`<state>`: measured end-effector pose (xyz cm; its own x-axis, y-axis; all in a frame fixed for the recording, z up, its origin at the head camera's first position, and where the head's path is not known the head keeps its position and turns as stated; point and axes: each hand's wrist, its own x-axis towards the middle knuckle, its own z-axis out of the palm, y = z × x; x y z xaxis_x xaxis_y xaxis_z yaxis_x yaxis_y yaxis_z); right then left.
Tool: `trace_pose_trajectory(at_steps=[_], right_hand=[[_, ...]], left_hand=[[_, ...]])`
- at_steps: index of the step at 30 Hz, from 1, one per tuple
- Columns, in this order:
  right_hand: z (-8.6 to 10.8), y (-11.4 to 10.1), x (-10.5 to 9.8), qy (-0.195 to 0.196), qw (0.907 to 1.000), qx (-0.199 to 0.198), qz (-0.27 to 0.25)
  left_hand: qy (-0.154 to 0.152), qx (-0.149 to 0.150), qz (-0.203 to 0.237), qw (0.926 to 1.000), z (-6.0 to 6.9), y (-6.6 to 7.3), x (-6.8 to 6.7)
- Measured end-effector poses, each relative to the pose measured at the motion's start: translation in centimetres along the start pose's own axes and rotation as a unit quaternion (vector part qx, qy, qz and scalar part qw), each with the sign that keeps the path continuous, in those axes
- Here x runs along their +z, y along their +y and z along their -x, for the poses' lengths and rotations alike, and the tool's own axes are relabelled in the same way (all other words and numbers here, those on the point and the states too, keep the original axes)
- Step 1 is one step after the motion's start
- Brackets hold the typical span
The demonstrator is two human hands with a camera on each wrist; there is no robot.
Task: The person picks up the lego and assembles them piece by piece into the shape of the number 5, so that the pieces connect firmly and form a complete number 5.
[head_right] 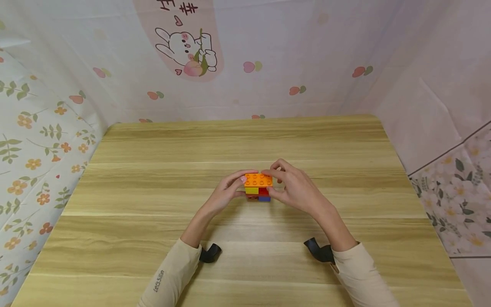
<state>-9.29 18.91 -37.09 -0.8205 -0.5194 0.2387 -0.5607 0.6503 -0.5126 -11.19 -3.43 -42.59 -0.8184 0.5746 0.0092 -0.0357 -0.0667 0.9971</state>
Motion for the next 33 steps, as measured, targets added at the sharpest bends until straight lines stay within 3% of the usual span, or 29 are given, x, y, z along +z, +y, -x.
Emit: trace_pose_trajectory(at_steps=[7, 33], right_hand=[[-0.1, -0.1, 0.0, -0.001, 1.0, 0.005, 0.004], [-0.1, 0.0, 0.0, -0.006, 0.9997, 0.02, -0.008]], left_hand=[[0.001, 0.009, 0.001, 1.0, 0.8, 2.5, 0.6], [0.021, -0.002, 0.013, 0.9997, 1.0, 2.6, 1.0]])
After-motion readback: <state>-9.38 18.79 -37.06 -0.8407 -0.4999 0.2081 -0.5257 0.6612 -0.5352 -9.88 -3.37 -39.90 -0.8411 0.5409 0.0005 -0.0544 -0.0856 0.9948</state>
